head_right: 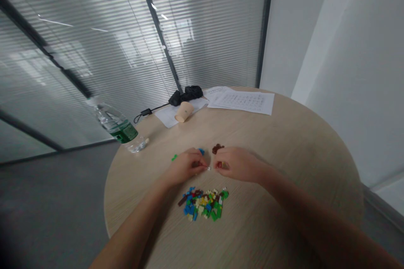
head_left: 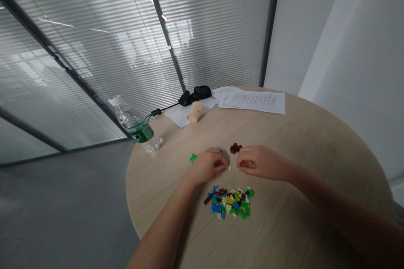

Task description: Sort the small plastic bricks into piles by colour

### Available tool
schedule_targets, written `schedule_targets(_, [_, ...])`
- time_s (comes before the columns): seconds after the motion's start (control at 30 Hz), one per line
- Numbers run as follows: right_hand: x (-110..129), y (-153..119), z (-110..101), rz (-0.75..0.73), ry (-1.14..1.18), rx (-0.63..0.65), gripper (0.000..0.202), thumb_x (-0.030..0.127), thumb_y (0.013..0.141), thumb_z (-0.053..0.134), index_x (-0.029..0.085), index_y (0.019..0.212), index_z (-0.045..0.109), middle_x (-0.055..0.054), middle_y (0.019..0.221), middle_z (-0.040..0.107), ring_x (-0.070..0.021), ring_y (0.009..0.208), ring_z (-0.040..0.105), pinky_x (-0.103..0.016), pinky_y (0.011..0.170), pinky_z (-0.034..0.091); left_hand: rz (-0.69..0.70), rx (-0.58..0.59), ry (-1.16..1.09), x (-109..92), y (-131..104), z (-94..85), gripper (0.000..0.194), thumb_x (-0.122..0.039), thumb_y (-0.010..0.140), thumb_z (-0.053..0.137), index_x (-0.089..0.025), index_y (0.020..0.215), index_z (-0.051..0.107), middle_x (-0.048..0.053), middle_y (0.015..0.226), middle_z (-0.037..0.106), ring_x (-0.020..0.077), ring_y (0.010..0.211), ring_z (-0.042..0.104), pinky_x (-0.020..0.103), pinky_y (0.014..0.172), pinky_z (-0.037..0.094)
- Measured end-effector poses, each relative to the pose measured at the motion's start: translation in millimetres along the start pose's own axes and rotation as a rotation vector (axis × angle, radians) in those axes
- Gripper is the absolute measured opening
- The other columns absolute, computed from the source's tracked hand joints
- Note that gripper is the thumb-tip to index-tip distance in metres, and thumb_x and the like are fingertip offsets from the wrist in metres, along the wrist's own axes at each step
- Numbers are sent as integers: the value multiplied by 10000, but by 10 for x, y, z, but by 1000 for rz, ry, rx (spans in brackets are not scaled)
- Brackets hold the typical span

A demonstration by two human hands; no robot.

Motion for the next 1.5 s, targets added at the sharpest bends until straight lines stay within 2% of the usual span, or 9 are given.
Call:
schedule_targets(0.13, [-85, -72, 175, 65, 113, 187, 112, 130, 709, 569, 182, 733, 665, 11, 641, 618, -98, 550, 524, -204, 535, 363, 13, 8, -5, -37, 8, -6, 106, -231, 792, 583, -179, 766, 671, 26, 761, 597, 145, 806, 515, 236, 738, 382])
schedule_targets(0.27, [-66, -136, 288, 51, 202, 320, 183, 96, 669, 554, 181, 743, 698, 12, 617, 618, -84, 516, 520, -184, 510, 367, -7, 21, -13, -45, 7, -37, 112, -218, 790, 583, -181, 791, 689, 28, 773, 609, 146, 812, 518, 234, 743, 386])
schedule_targets(0.37, [-11, -140, 300, 25, 242, 351, 219, 81, 651, 545, 176, 759, 711, 4, 631, 621, -85, 526, 525, -181, 521, 383, -28, 5, -15, -23, -3, -89, 123, -220, 795, 571, -185, 793, 689, 28, 788, 611, 146, 819, 521, 233, 755, 387])
schedule_targets(0.57, [-29, -139, 344, 75, 240, 407, 207, 101, 645, 546, 152, 771, 703, -14, 678, 632, -88, 551, 530, -183, 535, 389, -51, -22, -10, 37, -25, -144, 132, -227, 806, 549, -188, 812, 676, 20, 784, 611, 140, 804, 521, 235, 758, 387])
schedule_targets(0.83, [-58, -163, 391, 116, 282, 445, 175, 146, 645, 569, 141, 771, 691, -13, 662, 620, -91, 554, 515, -182, 527, 384, -7, 59, -10, -57, -45, -113, 100, -224, 758, 594, -189, 781, 684, 22, 792, 594, 148, 836, 512, 237, 756, 389])
schedule_targets(1.03, [-66, -156, 419, 141, 269, 443, 183, 121, 642, 545, 143, 750, 691, -2, 642, 611, -80, 534, 507, -173, 507, 368, 2, 118, 0, -80, -85, -137, 102, -239, 714, 634, -198, 790, 688, 26, 853, 590, 159, 884, 511, 257, 793, 397])
schedule_targets(1.33, [-115, -178, 419, 114, 234, 420, 143, 133, 665, 545, 147, 724, 675, -2, 653, 614, -86, 546, 521, -182, 526, 372, -36, 178, -1, -15, -115, -105, 67, -208, 693, 627, -190, 733, 677, 5, 809, 589, 125, 773, 536, 223, 713, 407])
schedule_targets(1.4, [-108, -144, 361, 95, 194, 366, 116, 133, 681, 555, 153, 709, 665, 2, 652, 607, -87, 550, 515, -188, 529, 362, -43, 181, 1, 4, -115, -103, 61, -204, 690, 628, -190, 725, 676, 1, 798, 592, 121, 766, 535, 214, 700, 401])
schedule_targets(1.5, [-110, -44, 192, 101, 89, 151, 80, 161, 730, 572, 167, 726, 651, -2, 686, 607, -108, 615, 526, -214, 576, 364, -50, 197, 3, 39, -122, -94, 55, -203, 690, 628, -190, 714, 675, -9, 767, 597, 111, 732, 530, 205, 679, 391])
Point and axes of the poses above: each hand's wrist, its own y-axis towards the middle knuckle, its own z-axis out of the palm, x = y × z, the point moved 9 cm from there along y, towards the middle knuckle
